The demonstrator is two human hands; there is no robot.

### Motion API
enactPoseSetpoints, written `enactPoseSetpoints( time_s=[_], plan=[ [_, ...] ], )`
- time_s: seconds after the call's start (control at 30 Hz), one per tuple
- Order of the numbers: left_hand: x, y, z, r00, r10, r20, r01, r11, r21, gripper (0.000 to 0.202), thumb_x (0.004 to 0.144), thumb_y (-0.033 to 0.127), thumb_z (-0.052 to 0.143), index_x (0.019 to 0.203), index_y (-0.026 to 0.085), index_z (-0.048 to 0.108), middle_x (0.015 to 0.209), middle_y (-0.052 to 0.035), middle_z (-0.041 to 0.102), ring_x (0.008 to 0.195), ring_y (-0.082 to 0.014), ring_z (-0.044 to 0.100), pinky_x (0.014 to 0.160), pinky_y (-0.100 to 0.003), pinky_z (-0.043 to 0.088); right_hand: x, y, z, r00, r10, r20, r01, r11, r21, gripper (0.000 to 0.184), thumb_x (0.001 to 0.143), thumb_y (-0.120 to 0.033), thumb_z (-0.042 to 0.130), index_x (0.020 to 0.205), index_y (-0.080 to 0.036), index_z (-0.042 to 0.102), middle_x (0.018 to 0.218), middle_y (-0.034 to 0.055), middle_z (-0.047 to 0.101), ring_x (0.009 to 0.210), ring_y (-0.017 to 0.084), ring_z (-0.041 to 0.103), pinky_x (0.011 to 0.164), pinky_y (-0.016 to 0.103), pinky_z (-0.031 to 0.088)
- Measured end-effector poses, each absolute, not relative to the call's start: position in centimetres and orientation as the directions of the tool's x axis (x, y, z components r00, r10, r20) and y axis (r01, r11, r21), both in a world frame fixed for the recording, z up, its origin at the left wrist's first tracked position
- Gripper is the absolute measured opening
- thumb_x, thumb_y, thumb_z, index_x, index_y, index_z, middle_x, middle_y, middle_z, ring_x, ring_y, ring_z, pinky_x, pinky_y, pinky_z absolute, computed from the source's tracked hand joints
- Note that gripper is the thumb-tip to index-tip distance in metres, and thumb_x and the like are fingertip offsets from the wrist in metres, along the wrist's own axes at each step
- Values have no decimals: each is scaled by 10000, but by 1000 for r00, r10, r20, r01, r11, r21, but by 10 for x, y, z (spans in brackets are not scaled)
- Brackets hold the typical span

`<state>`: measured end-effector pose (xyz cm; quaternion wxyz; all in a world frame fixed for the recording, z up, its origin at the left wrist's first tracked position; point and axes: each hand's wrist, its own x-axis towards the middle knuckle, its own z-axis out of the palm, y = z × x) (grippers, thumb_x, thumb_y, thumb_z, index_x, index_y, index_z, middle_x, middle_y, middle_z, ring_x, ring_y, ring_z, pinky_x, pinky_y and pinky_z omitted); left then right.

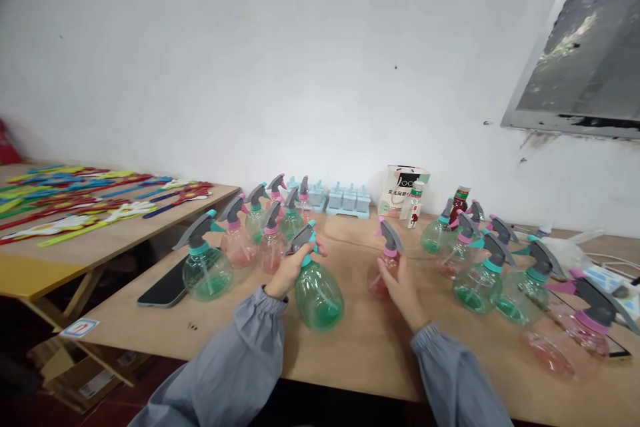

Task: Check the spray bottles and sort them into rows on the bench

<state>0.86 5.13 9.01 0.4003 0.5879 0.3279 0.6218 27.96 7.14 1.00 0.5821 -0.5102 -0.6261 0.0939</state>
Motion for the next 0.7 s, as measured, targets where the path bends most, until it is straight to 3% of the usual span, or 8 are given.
enactPoseSetpoints(
  time_s=[0.07,0.2,0.3,0.37,0.47,0.6,0.7],
  plan=[
    [9,49,91,39,886,462,-110,-456,883,281,795,480,610,723,212,660,694,-27,714,761,-200,701,864,-359,536,269,90,10,185,772,608,488,464,-739,605,846,-642,590,1256,-207,502,1229,149,653,1144,292,630,1039,512,458],
    [9,45,94,128,867,482,-109,-471,875,256,769,476,681,817,226,696,835,-29,759,894,-209,702,943,-361,517,258,104,1,225,732,643,480,491,-727,661,845,-658,575,1314,-205,462,1324,173,592,1254,302,561,1098,536,405],
    [8,45,95,93,865,494,-101,-485,869,304,822,487,638,682,219,670,718,-26,721,801,-197,687,941,-370,515,257,103,-8,226,715,661,489,503,-712,742,812,-654,628,1358,-197,420,1360,184,557,1300,306,521,1113,536,395],
    [7,46,94,127,862,491,-113,-479,870,308,824,492,643,685,219,677,740,-32,721,832,-200,690,961,-374,505,258,102,-12,238,704,669,484,511,-710,791,790,-654,652,1374,-186,394,1378,192,534,1326,310,497,1120,535,391],
    [8,45,94,198,853,482,-140,-462,876,303,779,519,704,809,218,709,828,-46,743,891,-214,701,953,-378,512,258,103,-14,266,693,670,469,514,-718,810,780,-653,659,1372,-174,382,1383,197,520,1331,312,492,1121,532,393],
    [8,44,92,24,863,505,-124,-499,858,412,811,597,638,679,207,655,695,-34,705,747,-202,689,931,-385,525,257,104,-13,280,703,654,445,509,-737,793,759,-671,665,1330,-185,409,1347,185,545,1284,306,531,1104,510,417],
    [7,45,90,87,855,511,-167,-493,854,388,779,596,671,773,208,685,804,-48,742,871,-226,709,992,-394,507,256,104,-14,296,709,640,417,507,-754,792,742,-683,672,1310,-196,411,1331,180,555,1253,302,557,1089,503,435]
  ],
)
